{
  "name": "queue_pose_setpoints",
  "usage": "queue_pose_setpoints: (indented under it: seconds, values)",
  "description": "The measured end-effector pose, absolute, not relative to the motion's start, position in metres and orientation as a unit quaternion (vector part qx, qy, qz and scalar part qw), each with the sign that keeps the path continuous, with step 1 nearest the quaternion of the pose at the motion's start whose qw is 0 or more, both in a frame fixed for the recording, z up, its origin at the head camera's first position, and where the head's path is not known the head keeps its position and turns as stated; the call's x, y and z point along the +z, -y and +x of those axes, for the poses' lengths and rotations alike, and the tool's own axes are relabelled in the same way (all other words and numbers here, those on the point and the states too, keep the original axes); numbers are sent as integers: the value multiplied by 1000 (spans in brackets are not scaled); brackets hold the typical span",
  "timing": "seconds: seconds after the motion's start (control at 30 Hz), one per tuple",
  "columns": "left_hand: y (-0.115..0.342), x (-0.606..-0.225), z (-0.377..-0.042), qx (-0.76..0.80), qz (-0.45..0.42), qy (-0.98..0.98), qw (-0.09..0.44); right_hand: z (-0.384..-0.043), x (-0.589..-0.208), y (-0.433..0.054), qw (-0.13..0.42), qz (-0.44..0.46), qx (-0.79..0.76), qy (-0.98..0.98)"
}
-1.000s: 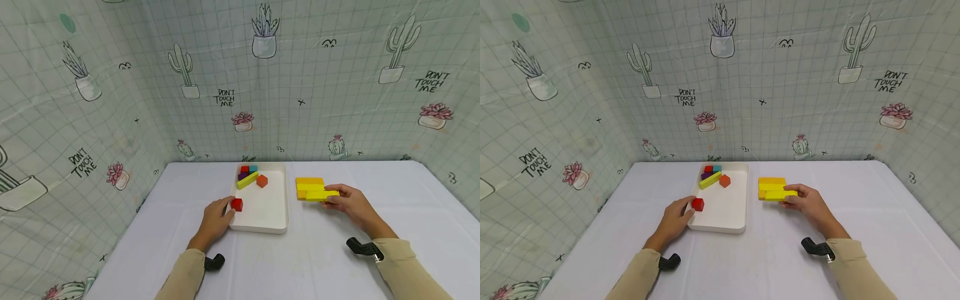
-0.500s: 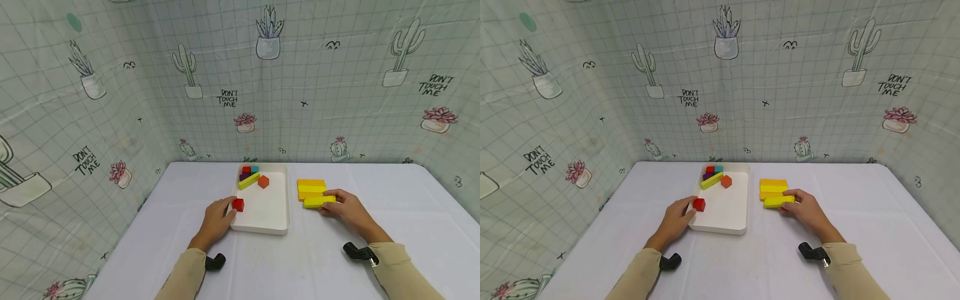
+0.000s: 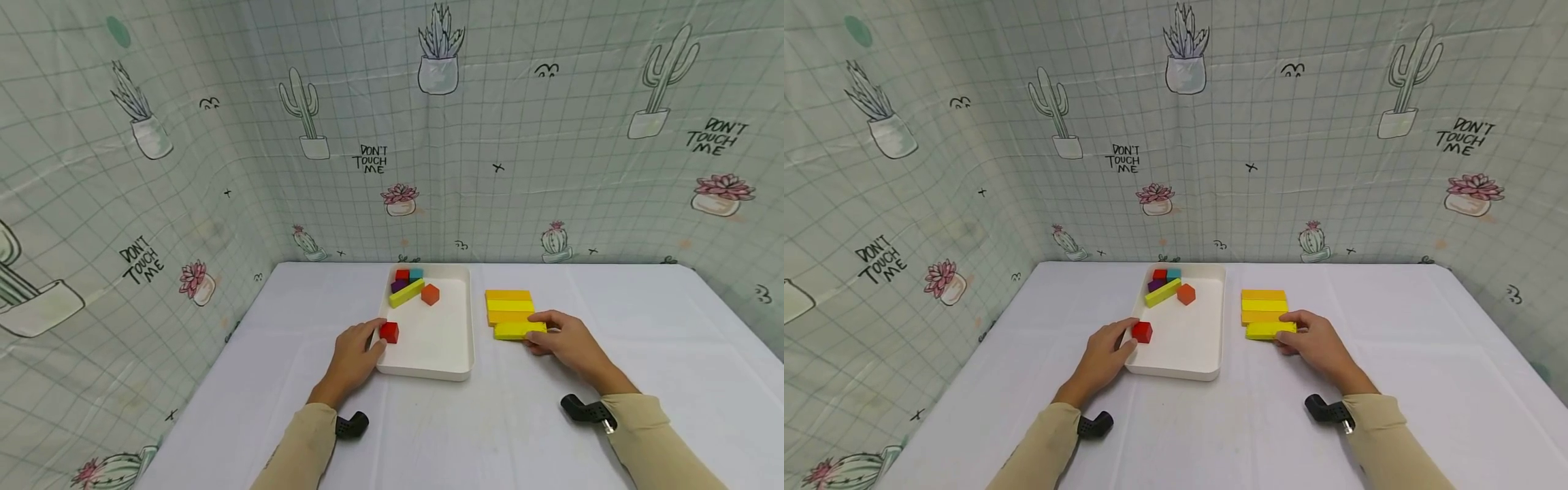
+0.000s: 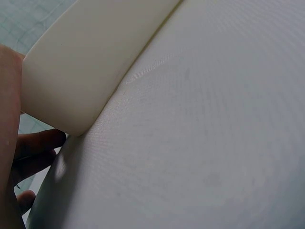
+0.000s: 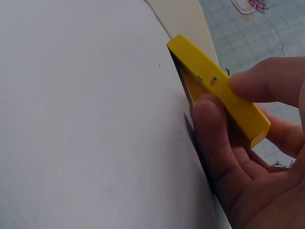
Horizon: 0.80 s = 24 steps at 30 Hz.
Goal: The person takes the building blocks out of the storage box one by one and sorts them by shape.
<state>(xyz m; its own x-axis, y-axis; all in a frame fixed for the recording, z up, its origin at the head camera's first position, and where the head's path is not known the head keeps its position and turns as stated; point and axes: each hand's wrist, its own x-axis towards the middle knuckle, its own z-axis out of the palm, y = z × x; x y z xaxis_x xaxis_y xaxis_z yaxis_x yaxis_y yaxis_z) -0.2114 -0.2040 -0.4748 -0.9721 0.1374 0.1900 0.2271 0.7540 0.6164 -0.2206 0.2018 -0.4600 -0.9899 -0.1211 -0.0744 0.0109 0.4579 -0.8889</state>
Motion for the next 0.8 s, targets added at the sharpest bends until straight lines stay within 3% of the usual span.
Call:
queue_pose_setpoints:
  seconds: [0.27,0.47,0.8]
  values:
    - [206,-478,-211,-339,-87,935,59,-223,-460,-199,33,-23,-388,-921]
    - [206,-477,-212,-334,-91,936,65,-225,-458,-199,43,-11,-374,-926]
    - [206,-477,-214,-332,-94,937,62,-225,-461,-200,12,-36,-328,-944]
